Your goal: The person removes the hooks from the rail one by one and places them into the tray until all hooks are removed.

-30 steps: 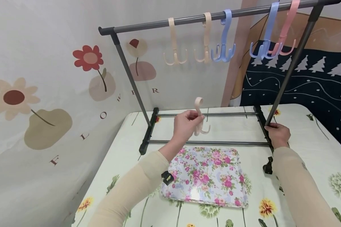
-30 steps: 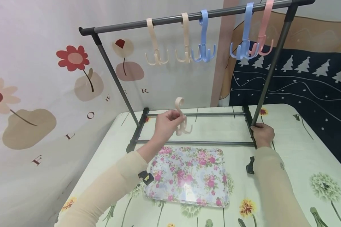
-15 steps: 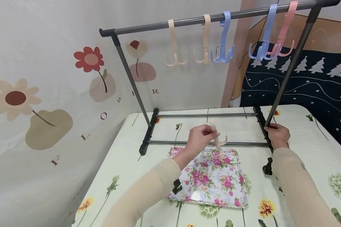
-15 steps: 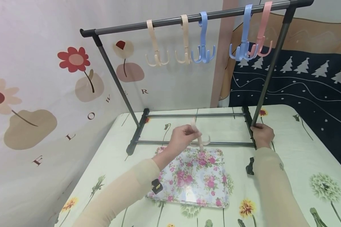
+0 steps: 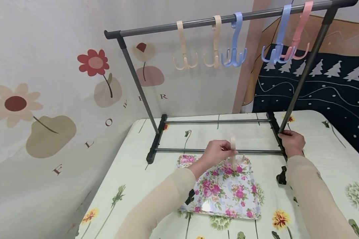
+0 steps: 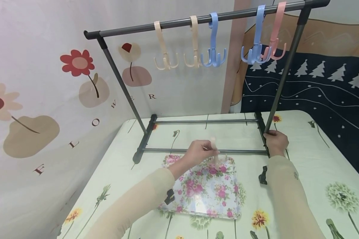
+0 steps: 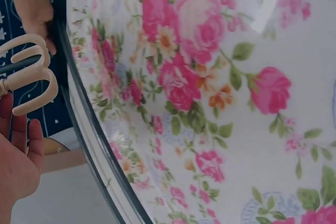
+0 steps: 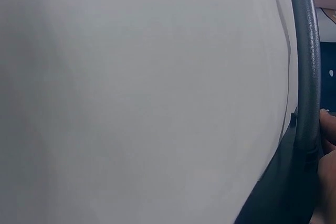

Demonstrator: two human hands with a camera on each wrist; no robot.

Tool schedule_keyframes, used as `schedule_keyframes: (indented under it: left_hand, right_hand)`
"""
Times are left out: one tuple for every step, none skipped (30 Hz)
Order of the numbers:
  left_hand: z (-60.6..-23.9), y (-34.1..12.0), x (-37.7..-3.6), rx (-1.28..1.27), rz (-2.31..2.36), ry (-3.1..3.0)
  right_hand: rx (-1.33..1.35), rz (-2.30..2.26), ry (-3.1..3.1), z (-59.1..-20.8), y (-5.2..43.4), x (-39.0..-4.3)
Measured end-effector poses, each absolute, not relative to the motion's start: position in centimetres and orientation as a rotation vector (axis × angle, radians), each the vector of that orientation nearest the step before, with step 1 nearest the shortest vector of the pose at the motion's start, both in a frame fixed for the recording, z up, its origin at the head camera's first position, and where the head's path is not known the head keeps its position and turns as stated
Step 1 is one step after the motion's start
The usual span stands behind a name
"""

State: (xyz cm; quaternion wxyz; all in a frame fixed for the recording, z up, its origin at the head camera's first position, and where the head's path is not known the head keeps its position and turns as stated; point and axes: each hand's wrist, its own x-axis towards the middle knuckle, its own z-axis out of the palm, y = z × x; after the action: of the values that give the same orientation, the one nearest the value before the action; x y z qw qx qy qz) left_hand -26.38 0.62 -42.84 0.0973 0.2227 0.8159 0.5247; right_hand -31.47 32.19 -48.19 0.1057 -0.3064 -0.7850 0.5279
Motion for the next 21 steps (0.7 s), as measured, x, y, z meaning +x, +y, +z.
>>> schedule_keyframes:
  left_hand:
    - [-43.0, 0.7, -26.4, 0.661, 1.543, 2.412]
    - [-43.2, 0.8, -26.5, 0.659, 1.539, 2.404]
    - [-43.4, 0.8, -26.5, 0.660, 1.532, 2.401]
    - [-43.5, 0.9, -26.5, 0.660, 1.525, 2.397]
    - [-43.7, 0.9, -26.5, 0.661, 1.518, 2.393]
    - [-43.8, 0.9, -26.6, 0.659, 1.509, 2.391]
    - [-43.9, 0.9, -26.6, 0.658, 1.504, 2.386]
    - [-44.0, 0.9, -26.6, 0.657, 1.496, 2.385]
    - [-44.1, 0.9, -26.6, 0.658, 1.483, 2.387]
    - [-44.2, 0.9, -26.6, 0.658, 1.473, 2.388]
    - [-44.3, 1.0, -26.7, 0.662, 1.463, 2.390]
    - [-44.3, 1.0, -26.7, 0.669, 1.450, 2.397]
    - [-44.4, 1.0, -26.7, 0.678, 1.437, 2.404]
    - [-44.5, 1.0, -26.7, 0.687, 1.421, 2.413]
    - [-44.5, 1.1, -26.8, 0.696, 1.407, 2.422]
    - [-44.6, 1.1, -26.8, 0.706, 1.395, 2.428]
    - [-44.7, 1.1, -26.8, 0.716, 1.382, 2.436]
    - [-44.8, 1.2, -26.9, 0.725, 1.368, 2.444]
    - [-44.8, 1.2, -26.9, 0.732, 1.360, 2.448]
    - [-44.9, 1.2, -26.9, 0.740, 1.352, 2.451]
    - [-45.0, 1.3, -26.9, 0.746, 1.346, 2.453]
  right_hand:
    - [-0.902, 1.554, -2.311, -48.2, 32.2, -31.5]
    - [-0.903, 1.550, -2.311, -48.3, 32.2, -31.5]
    - [-0.900, 1.546, -2.313, -48.3, 32.2, -31.5]
    - [-0.899, 1.542, -2.313, -48.4, 32.2, -31.5]
    - [-0.898, 1.540, -2.313, -48.4, 32.2, -31.6]
    - [-0.897, 1.538, -2.313, -48.5, 32.3, -31.6]
    - [-0.898, 1.533, -2.314, -48.5, 32.3, -31.6]
    - [-0.897, 1.528, -2.316, -48.6, 32.3, -31.7]
    - [-0.894, 1.525, -2.317, -48.6, 32.3, -31.7]
    - [-0.894, 1.524, -2.316, -48.6, 32.3, -31.8]
    - [-0.894, 1.521, -2.319, -48.7, 32.3, -31.8]
    - [-0.893, 1.517, -2.320, -48.6, 32.3, -31.8]
    - [-0.892, 1.515, -2.323, -48.7, 32.3, -31.8]
    - [-0.890, 1.516, -2.324, -48.7, 32.4, -31.8]
    - [-0.890, 1.517, -2.324, -48.7, 32.4, -31.8]
    - [-0.891, 1.518, -2.324, -48.7, 32.4, -31.8]
    - [-0.891, 1.519, -2.324, -48.7, 32.4, -31.8]
    - [-0.890, 1.522, -2.322, -48.6, 32.3, -31.8]
    - [-0.890, 1.524, -2.321, -48.6, 32.4, -31.8]
    - [-0.889, 1.525, -2.320, -48.6, 32.4, -31.8]
    - [-0.890, 1.526, -2.319, -48.6, 32.4, -31.8]
